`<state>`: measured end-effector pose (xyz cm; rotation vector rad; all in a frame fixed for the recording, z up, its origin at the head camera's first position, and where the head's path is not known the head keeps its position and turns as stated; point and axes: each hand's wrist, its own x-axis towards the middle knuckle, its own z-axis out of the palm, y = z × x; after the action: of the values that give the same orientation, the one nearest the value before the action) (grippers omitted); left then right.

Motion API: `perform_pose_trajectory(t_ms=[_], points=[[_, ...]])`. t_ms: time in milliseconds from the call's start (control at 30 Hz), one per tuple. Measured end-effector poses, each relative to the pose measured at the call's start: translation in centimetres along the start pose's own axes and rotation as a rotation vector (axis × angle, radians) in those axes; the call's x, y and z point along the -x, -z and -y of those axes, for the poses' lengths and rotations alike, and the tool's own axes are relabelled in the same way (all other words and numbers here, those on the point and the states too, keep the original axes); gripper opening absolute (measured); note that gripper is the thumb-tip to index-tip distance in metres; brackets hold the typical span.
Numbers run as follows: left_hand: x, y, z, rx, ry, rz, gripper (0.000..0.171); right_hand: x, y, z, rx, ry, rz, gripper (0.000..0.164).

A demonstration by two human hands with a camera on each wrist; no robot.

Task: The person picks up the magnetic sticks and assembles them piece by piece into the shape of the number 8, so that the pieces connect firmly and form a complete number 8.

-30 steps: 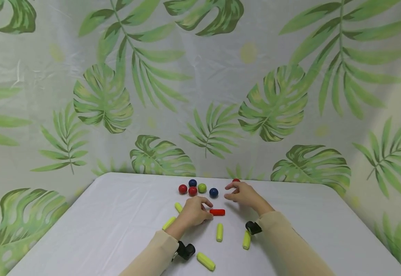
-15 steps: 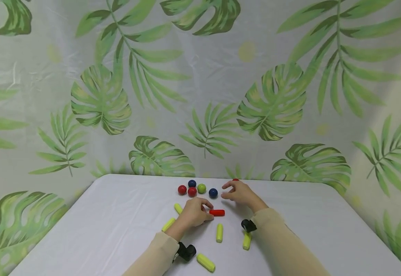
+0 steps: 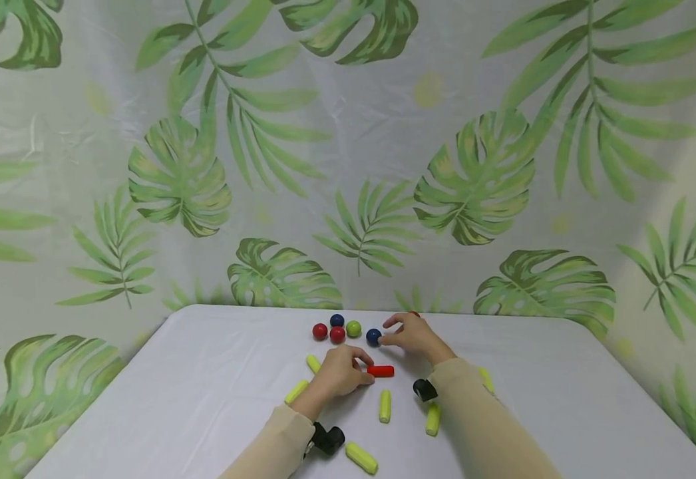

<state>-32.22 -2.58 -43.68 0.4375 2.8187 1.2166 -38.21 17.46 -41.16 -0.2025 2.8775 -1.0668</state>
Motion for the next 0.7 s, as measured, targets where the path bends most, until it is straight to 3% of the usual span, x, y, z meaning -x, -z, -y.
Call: perform_pose_trajectory(t_ms=[700], points=[[0.29,0.13,-0.37,0.0,-0.023,-0.019,0.014,-0.54,-0.61,0.75,0.024,-0.038,0.005,0.041]])
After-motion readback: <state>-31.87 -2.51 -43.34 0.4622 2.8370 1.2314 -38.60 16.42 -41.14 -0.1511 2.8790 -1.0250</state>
